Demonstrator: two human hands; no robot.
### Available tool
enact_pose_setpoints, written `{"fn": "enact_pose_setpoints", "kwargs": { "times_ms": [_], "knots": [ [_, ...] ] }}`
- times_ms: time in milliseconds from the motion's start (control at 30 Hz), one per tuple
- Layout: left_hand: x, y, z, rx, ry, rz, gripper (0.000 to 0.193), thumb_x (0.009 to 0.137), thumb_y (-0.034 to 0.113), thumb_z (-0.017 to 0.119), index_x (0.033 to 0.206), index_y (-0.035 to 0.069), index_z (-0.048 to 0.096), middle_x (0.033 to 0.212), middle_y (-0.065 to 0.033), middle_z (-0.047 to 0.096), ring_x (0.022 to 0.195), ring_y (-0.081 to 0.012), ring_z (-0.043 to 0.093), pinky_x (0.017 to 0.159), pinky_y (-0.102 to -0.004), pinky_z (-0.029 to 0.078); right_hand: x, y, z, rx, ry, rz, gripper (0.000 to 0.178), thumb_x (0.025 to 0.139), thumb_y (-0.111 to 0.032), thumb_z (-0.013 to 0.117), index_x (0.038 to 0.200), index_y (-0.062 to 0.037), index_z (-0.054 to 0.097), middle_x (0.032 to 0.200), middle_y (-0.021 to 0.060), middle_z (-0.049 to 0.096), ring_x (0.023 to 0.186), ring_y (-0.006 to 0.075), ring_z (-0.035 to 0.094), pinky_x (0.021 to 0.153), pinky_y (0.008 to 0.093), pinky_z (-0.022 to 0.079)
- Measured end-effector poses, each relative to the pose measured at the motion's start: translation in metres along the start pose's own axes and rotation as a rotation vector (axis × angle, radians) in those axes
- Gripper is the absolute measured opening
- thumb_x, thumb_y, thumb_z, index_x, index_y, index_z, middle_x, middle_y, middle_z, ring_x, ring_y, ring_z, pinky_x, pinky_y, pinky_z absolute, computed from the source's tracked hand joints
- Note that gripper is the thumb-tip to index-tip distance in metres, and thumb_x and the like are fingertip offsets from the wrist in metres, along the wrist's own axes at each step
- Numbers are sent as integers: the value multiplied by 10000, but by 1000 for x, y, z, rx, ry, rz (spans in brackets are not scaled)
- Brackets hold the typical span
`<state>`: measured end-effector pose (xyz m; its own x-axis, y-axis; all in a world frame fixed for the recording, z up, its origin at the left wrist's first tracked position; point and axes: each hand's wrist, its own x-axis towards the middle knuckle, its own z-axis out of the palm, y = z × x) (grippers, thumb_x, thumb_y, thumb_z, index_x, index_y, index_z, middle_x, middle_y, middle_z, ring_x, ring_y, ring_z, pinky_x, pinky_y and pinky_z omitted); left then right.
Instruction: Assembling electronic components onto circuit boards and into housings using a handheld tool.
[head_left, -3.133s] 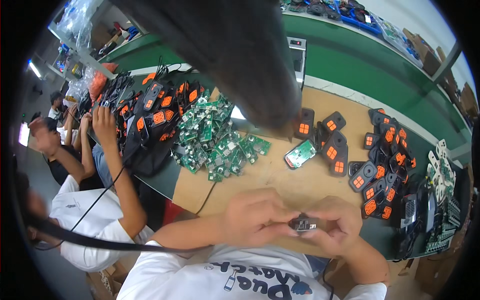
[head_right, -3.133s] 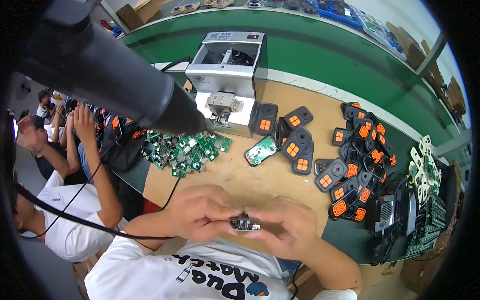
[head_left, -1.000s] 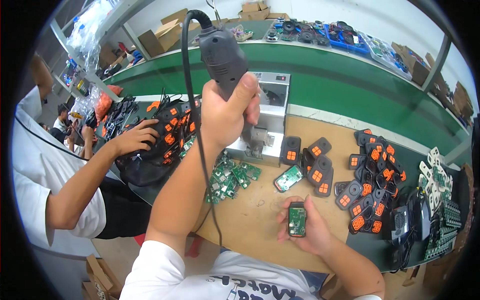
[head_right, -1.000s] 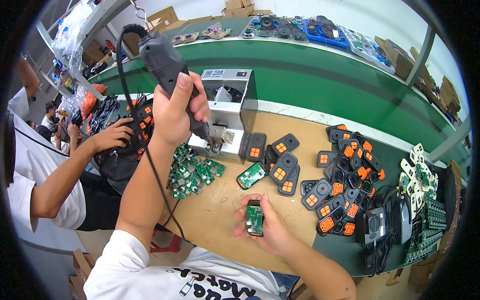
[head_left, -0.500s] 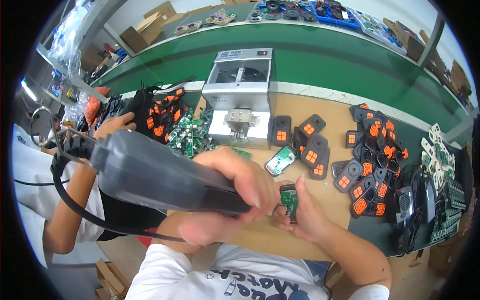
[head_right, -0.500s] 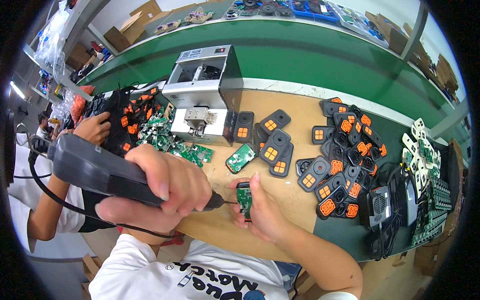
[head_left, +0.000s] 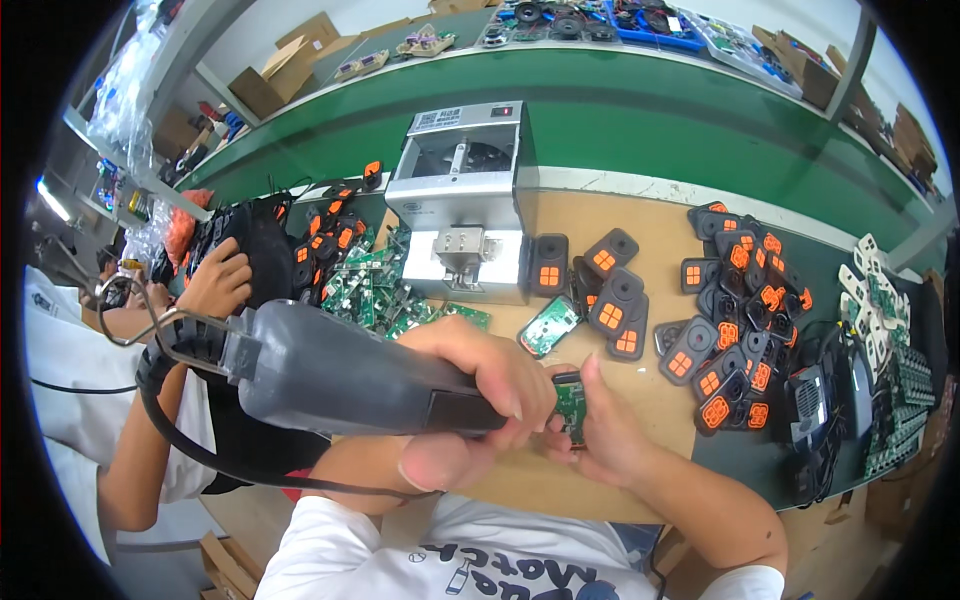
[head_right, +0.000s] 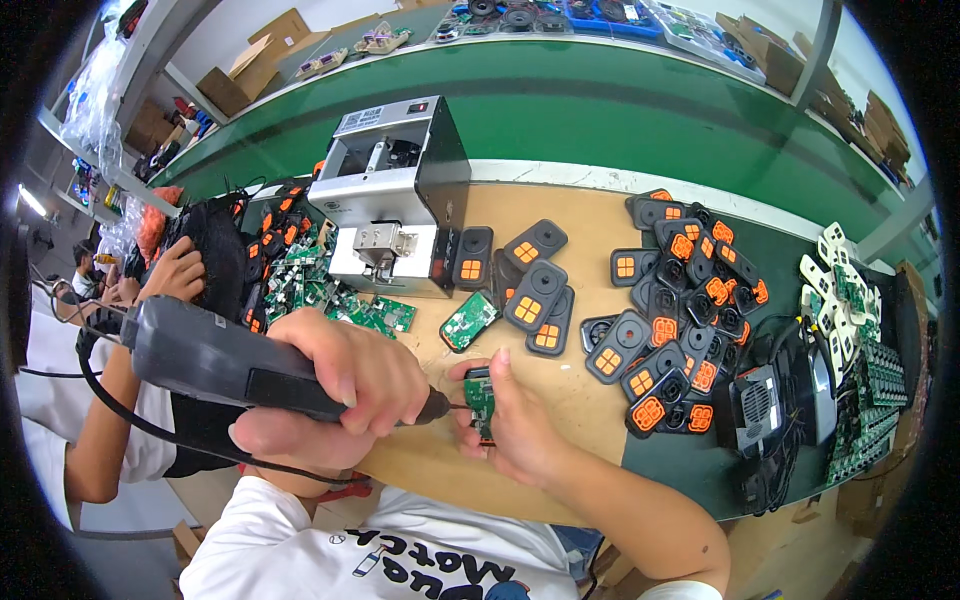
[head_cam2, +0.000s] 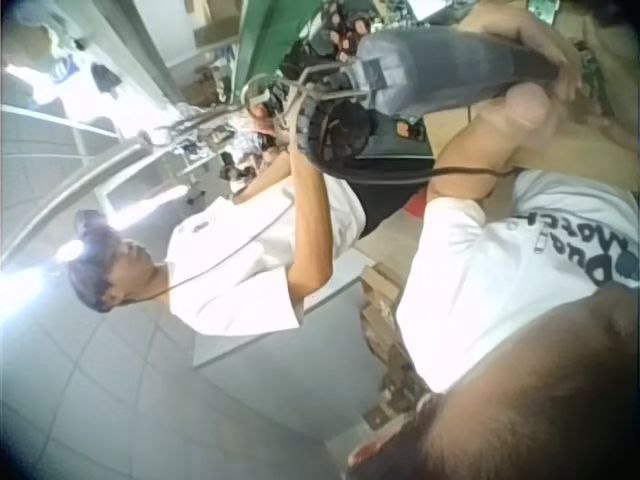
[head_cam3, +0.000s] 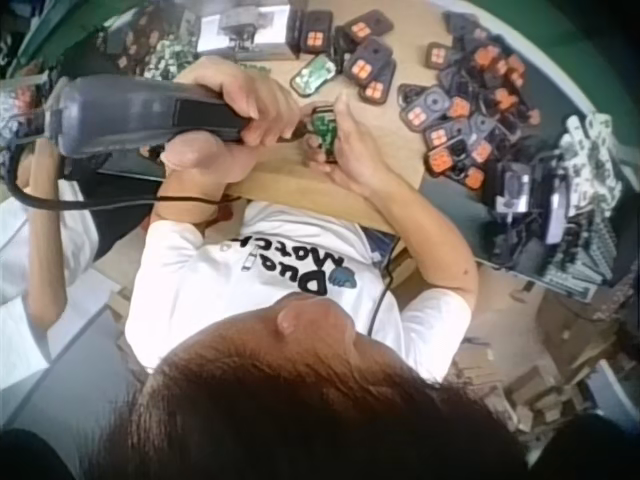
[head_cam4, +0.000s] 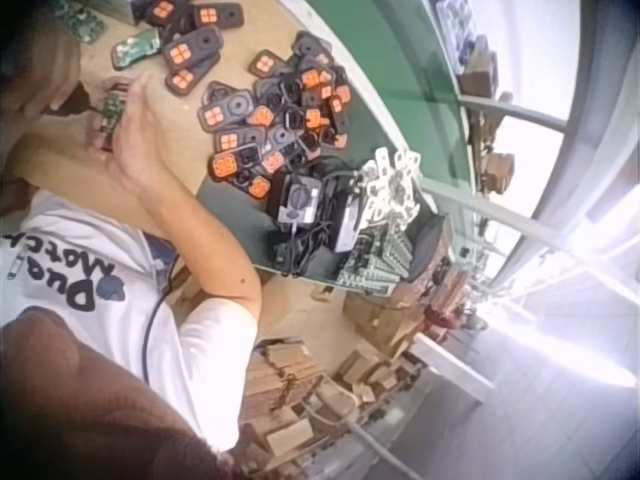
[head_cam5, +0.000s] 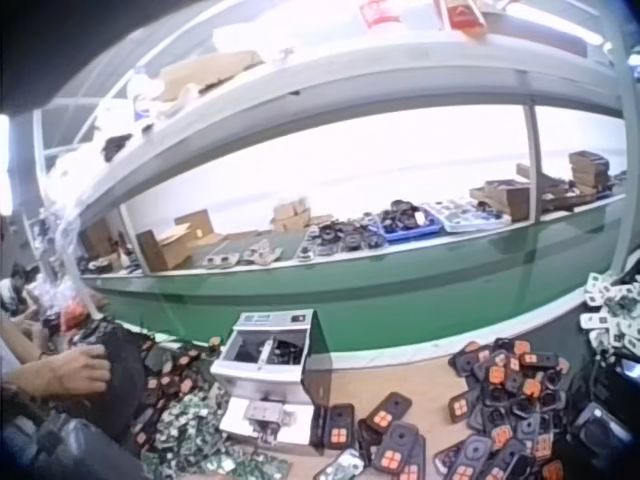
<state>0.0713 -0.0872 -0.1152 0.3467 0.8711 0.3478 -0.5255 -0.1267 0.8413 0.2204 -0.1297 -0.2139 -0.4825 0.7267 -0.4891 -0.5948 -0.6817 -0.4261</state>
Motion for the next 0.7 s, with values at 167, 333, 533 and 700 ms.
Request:
{"fn": "enact_pose_setpoints", "kwargs": {
  "times_ms": [167,333,533,700],
  "knots": [
    [11,-11,-21,-14,-245,69,666,683,707,700,843,75,563,589,-6,548,496,-175,526,505,-355,444,7,5,-2,81,-1,8,586,968,-647,299,1114,-119,506,733,27,470,563,133,429,510,291,364],
    [-6,-18,-22,-84,-278,-24,364,789,356,756,810,35,586,735,-32,578,631,-139,590,579,-294,508,6,10,-3,112,-19,1,530,988,-614,288,1033,-130,498,693,23,458,537,130,414,494,290,334],
    [-8,-32,-30,-149,-346,-31,447,785,410,796,892,47,558,797,-16,582,644,-82,564,572,-226,485,0,8,3,61,42,-16,531,992,-616,253,1010,-142,491,697,17,454,525,128,384,486,281,305],
    [4,-29,-33,-162,-400,-119,493,748,452,820,848,43,564,748,-31,589,637,-89,559,545,-236,465,0,4,2,107,12,3,523,1002,-598,243,1011,-139,495,705,15,453,535,127,386,490,282,316]
  ]
}}
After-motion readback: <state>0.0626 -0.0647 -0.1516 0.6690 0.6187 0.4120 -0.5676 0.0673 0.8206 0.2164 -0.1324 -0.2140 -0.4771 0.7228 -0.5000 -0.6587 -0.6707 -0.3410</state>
